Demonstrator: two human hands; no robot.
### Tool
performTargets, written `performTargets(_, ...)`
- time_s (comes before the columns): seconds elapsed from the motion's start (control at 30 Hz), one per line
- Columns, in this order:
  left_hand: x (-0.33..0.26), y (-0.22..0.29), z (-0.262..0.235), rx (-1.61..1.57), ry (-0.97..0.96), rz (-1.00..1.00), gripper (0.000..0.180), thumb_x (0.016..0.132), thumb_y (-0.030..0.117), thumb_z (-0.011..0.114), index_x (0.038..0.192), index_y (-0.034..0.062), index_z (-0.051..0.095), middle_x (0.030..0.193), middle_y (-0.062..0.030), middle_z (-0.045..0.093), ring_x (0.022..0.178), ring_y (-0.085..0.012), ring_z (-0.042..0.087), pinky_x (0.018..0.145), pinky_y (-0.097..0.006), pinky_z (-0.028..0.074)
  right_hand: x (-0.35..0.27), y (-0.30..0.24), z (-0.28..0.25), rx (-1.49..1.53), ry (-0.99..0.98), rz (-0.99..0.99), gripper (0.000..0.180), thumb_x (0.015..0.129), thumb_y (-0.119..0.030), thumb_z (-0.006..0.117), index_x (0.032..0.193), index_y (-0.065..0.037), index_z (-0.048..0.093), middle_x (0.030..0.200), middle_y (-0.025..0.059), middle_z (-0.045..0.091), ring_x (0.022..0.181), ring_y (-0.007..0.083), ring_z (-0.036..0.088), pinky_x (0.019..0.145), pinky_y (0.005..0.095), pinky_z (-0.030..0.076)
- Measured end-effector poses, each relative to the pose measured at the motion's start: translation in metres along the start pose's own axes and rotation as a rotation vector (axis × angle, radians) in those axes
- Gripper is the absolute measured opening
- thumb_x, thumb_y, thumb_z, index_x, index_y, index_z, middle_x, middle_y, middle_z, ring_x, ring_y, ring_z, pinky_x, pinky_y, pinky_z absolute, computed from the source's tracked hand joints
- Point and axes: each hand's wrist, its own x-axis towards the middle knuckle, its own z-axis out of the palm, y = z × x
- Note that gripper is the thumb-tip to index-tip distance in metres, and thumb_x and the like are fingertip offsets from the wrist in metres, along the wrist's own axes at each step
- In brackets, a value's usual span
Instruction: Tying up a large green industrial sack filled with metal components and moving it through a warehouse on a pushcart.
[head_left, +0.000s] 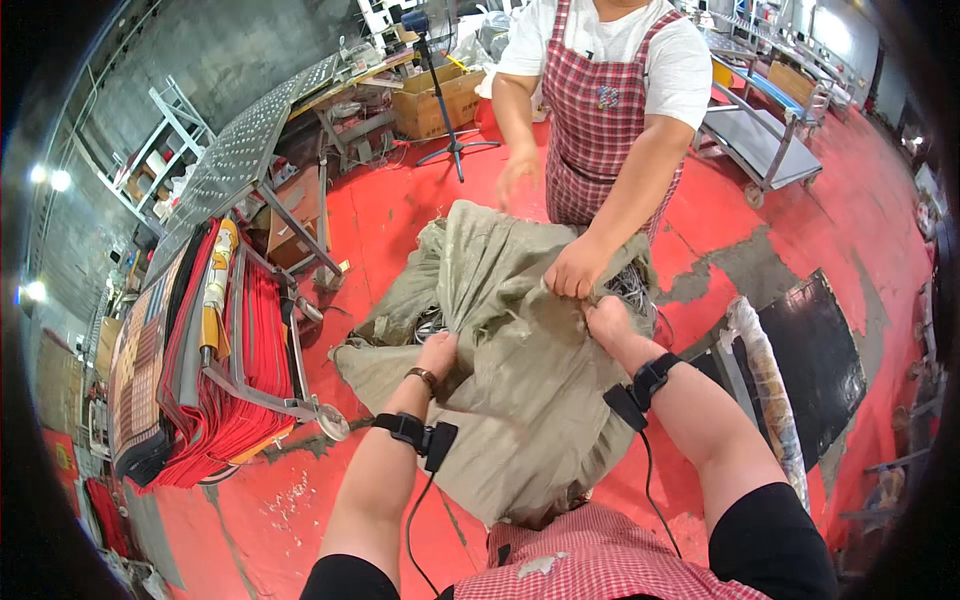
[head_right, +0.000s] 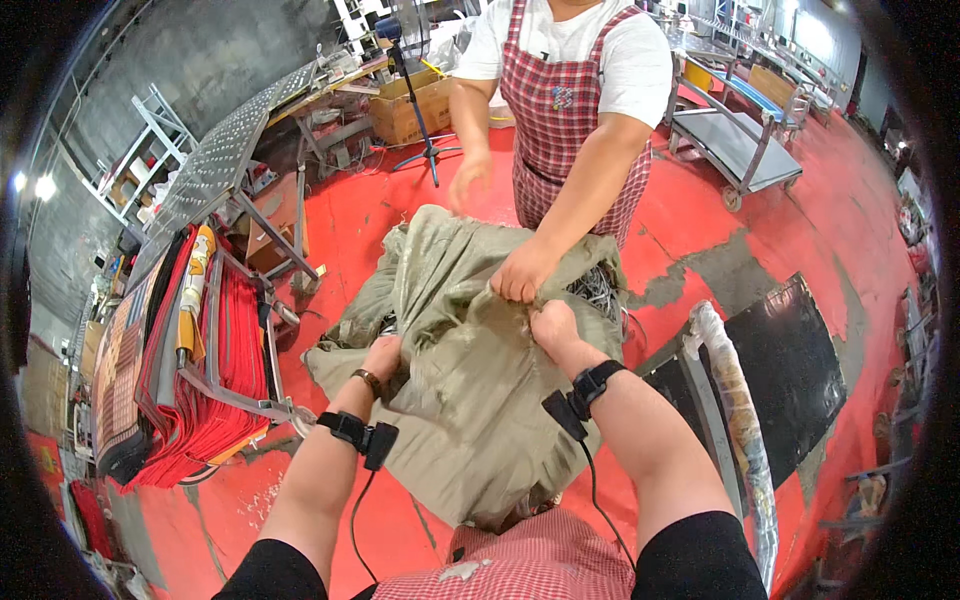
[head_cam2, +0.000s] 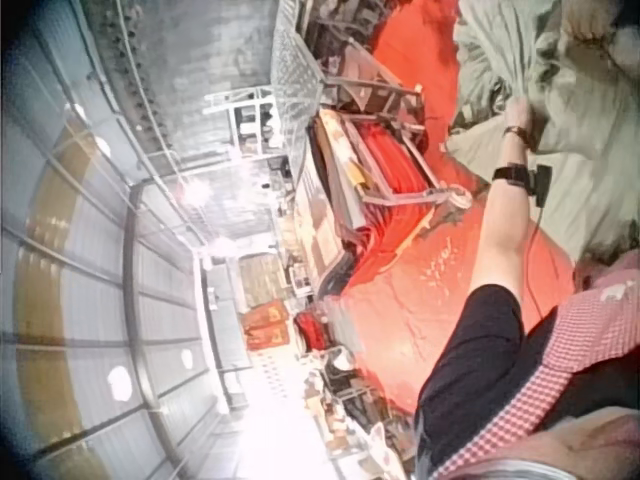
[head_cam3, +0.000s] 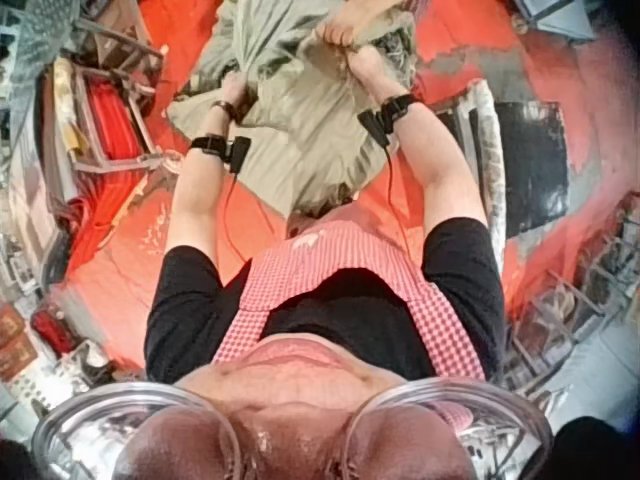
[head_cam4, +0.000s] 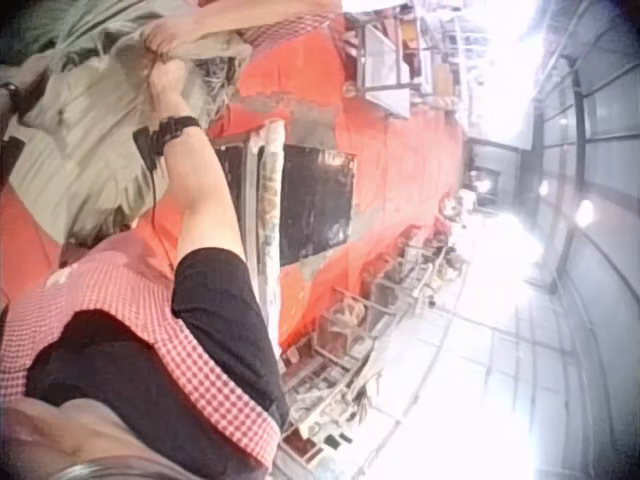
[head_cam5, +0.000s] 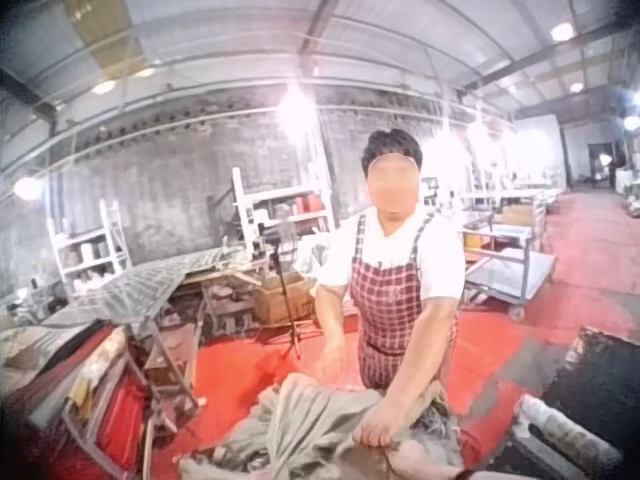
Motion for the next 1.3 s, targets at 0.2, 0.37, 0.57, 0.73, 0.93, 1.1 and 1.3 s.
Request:
performTargets(0.2,-0.055,0.028,0.016,0.018,-0.132,0.076,0.024,0.075,0.012,0.054,0.094,-0.0012,0.058,0.078,-0.0033,0.06,0.064,-0.0132,0.054,0.06,-0.027,0.043,-0.003,0.02,0.009,-0.034,0.209,-0.058,0.036,0.071,-0.021,0.057,0.094,0.006,0.052,0.09,0.0261,0.056,0.09,0.0373,0.053,0.077,0.0406,0.042)
performTargets(0.37,-0.089,-0.017,0.016,0.041,-0.056,0.067,0.027,0.069,0.007,0.053,0.094,-0.001,0.055,0.074,-0.0067,0.06,0.065,-0.0138,0.054,0.061,-0.029,0.043,-0.069,-0.015,0.031,-0.262,0.798,-0.387,0.044,0.063,-0.013,0.061,0.103,-0.002,0.047,0.1,0.0208,0.049,0.096,0.0306,0.047,0.084,0.0363,0.038)
performTargets(0.57,-0.156,0.012,0.012,0.036,-0.095,0.178,0.032,0.061,0.019,0.058,0.085,0.0005,0.05,0.074,-0.0193,0.056,0.074,-0.0353,0.054,0.067,-0.042,0.043,-0.117,-0.037,0.114,0.79,-0.447,0.736,0.053,0.078,-0.045,0.051,0.106,0.0,0.05,0.095,0.0167,0.057,0.084,0.0292,0.057,0.071,0.0446,0.045)
performTargets(0.73,-0.201,0.013,0.01,0.188,-0.089,0.271,0.027,0.063,0.011,0.056,0.084,0.0006,0.044,0.072,-0.0201,0.053,0.071,-0.0376,0.052,0.062,-0.041,0.041,-0.118,-0.04,0.146,1.46,-0.747,0.43,0.058,0.081,-0.045,0.048,0.113,0.003,0.042,0.108,0.0205,0.05,0.087,0.0316,0.055,0.076,0.0434,0.045)
performTargets(0.93,-0.205,-0.006,0.019,0.331,-0.148,0.312,0.023,0.068,0.009,0.054,0.086,0.0005,0.043,0.079,-0.0245,0.054,0.078,-0.0408,0.052,0.066,-0.046,0.042,-0.114,-0.029,0.168,1.61,-0.572,0.672,0.032,0.084,-0.034,0.046,0.088,-0.003,0.044,0.055,-0.0031,0.033,0.044,0.0096,0.032,0.039,0.0232,0.028)
performTargets(1.1,-0.226,-0.009,0.045,0.376,-0.167,0.268,0.018,0.07,0.008,0.051,0.085,0.0015,0.043,0.076,-0.0238,0.055,0.076,-0.0409,0.053,0.065,-0.047,0.041,-0.134,-0.013,0.157,1.415,-0.48,0.635,0.023,0.088,-0.027,0.041,0.078,-0.006,0.042,0.052,-0.0046,0.031,0.04,0.0077,0.028,0.036,0.0221,0.025)
performTargets(1.3,-0.255,0.004,0.069,0.378,-0.158,0.292,0.017,0.071,0.006,0.05,0.086,0.0012,0.043,0.077,-0.025,0.055,0.076,-0.0411,0.053,0.065,-0.047,0.041,-0.156,0.003,0.132,1.233,-0.349,0.57,0.023,0.086,-0.024,0.046,0.074,-0.005,0.045,0.052,-0.0016,0.034,0.042,0.0106,0.031,0.037,0.0266,0.028)
